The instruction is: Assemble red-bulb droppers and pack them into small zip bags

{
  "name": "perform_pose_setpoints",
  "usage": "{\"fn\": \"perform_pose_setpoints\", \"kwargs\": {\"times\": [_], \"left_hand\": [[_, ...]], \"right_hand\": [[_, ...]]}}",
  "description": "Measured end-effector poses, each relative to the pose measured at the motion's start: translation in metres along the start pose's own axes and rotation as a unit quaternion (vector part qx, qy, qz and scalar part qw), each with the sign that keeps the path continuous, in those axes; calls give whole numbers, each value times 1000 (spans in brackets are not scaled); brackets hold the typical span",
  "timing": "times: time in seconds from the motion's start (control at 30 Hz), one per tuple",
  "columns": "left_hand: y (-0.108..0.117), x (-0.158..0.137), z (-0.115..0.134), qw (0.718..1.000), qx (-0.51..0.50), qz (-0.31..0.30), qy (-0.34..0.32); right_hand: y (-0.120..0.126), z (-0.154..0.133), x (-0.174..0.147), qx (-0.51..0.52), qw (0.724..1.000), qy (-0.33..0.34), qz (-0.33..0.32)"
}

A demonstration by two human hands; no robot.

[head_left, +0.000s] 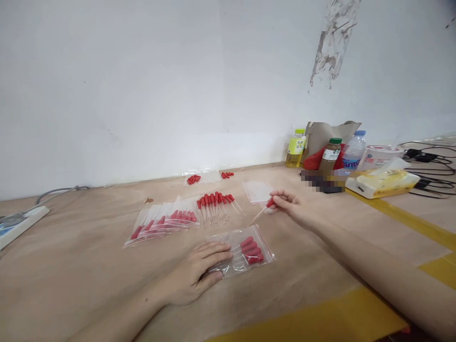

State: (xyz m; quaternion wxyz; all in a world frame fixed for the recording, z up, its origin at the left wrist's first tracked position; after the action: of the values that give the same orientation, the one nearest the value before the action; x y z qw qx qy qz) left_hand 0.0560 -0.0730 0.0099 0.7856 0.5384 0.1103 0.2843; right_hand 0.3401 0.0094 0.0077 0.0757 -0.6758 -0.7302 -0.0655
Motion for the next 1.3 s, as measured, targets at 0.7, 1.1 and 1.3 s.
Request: {"fn": "perform_pose_setpoints", "kwargs": {"times": [0.7,1.1,1.3], "left_hand": [[-3,0,-4,1000,5,11,2],[-4,-4,-4,999,-18,14,23],[-3,-3,-3,999,-26,9,27]], "right_hand": [[11,31,-19,128,983,-78,109],[-22,23,-33,154,977,-145,-11],[-35,20,-41,101,978,-133,-125]]}}
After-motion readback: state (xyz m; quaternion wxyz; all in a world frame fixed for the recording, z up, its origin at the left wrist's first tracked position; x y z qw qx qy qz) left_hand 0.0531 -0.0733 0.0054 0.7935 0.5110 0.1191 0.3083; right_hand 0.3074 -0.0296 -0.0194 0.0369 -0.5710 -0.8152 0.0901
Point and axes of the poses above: each hand's wrist, its own x-axis towards the middle knuckle, its own y-axis out of the back of the hand, z = x × y, the point moved 3 cm from there along x, towards the middle knuckle, and after that the axes turned 3 degrees about -x, right-handed, at the moved point
